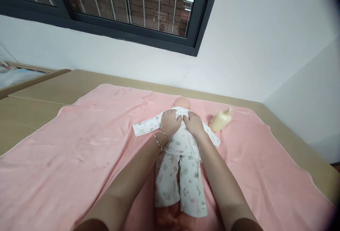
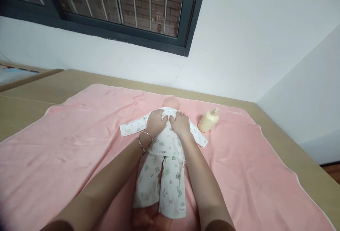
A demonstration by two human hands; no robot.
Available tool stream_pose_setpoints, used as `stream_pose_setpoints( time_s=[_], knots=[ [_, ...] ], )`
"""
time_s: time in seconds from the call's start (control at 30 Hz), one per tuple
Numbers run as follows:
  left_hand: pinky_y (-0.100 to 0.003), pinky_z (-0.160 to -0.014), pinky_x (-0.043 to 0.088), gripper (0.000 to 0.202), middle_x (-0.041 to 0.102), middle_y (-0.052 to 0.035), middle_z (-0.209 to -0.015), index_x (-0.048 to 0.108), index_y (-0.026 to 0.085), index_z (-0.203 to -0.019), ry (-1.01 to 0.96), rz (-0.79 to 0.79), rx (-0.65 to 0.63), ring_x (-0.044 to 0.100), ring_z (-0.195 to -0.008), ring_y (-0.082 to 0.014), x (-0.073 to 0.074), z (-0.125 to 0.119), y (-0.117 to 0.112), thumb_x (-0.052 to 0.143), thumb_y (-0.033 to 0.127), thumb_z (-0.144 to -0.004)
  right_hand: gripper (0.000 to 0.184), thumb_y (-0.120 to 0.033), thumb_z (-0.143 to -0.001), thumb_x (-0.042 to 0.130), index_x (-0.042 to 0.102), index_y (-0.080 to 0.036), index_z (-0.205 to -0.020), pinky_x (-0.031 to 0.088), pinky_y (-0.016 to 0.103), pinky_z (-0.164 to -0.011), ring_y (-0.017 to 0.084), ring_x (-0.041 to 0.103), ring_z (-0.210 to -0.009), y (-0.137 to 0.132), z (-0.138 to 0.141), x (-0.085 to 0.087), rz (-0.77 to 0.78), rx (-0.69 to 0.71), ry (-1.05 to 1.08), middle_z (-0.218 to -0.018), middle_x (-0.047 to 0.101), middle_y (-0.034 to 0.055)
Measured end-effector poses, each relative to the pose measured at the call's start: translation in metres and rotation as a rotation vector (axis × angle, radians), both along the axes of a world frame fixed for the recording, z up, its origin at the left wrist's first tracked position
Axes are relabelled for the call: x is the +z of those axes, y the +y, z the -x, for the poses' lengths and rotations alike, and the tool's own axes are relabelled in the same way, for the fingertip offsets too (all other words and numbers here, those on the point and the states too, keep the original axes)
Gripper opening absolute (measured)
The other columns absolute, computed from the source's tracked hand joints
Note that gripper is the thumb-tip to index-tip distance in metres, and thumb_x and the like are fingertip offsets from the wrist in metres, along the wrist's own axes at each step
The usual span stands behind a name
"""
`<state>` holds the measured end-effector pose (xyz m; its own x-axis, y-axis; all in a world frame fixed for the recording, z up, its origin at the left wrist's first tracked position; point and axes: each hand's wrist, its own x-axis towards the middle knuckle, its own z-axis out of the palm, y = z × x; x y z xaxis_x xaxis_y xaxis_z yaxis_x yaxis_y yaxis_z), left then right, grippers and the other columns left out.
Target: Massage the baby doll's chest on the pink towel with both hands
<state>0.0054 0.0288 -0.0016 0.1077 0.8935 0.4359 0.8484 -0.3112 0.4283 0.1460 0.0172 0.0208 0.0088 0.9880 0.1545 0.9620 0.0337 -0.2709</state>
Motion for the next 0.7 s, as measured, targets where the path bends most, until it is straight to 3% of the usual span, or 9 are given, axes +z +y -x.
stream_pose_setpoints(
  time_s=[0.33, 0.57, 0.7],
  knots=[
    [-0.043, -0.107, 0.045, 0.033, 0.073, -0.0142, -0.121, 0.068, 0.014, -0.118, -0.078, -0.007, -0.053, 0.064, -0.117, -0.0289, -0.004, 0.003, 0.005, 0.049, 0.027, -0.095, 0.046, -0.041, -0.101, 0.037, 0.062, -0.013, -0.126, 0.037, 0.041, -0.109, 0.031, 0.055, -0.128, 0.0, 0.002, 0.001, 0.026, -0.022, 0.063, -0.134, 0.064, 0.0189],
    [-0.044, -0.107, 0.047, 0.033, 0.074, -0.0143, -0.122, 0.07, 0.015, -0.117, -0.114, -0.019, -0.025, 0.065, -0.117, -0.0294, -0.003, 0.003, 0.004, 0.05, 0.026, -0.093, 0.045, -0.04, -0.102, 0.035, 0.059, -0.015, -0.13, 0.033, 0.06, -0.111, 0.035, 0.048, -0.136, -0.013, 0.011, 0.014, 0.066, -0.078, 0.07, -0.143, 0.058, 0.0207],
    [-0.043, -0.105, 0.048, 0.033, 0.074, -0.0148, -0.119, 0.07, 0.014, -0.116, -0.116, -0.023, -0.01, 0.066, -0.115, -0.0297, -0.003, 0.002, 0.003, 0.051, 0.027, -0.092, 0.043, -0.039, -0.104, 0.033, 0.058, -0.015, -0.129, 0.038, 0.055, -0.107, 0.035, 0.049, -0.133, -0.019, 0.016, 0.019, 0.084, -0.101, 0.022, -0.14, 0.059, 0.0214]
  ],
)
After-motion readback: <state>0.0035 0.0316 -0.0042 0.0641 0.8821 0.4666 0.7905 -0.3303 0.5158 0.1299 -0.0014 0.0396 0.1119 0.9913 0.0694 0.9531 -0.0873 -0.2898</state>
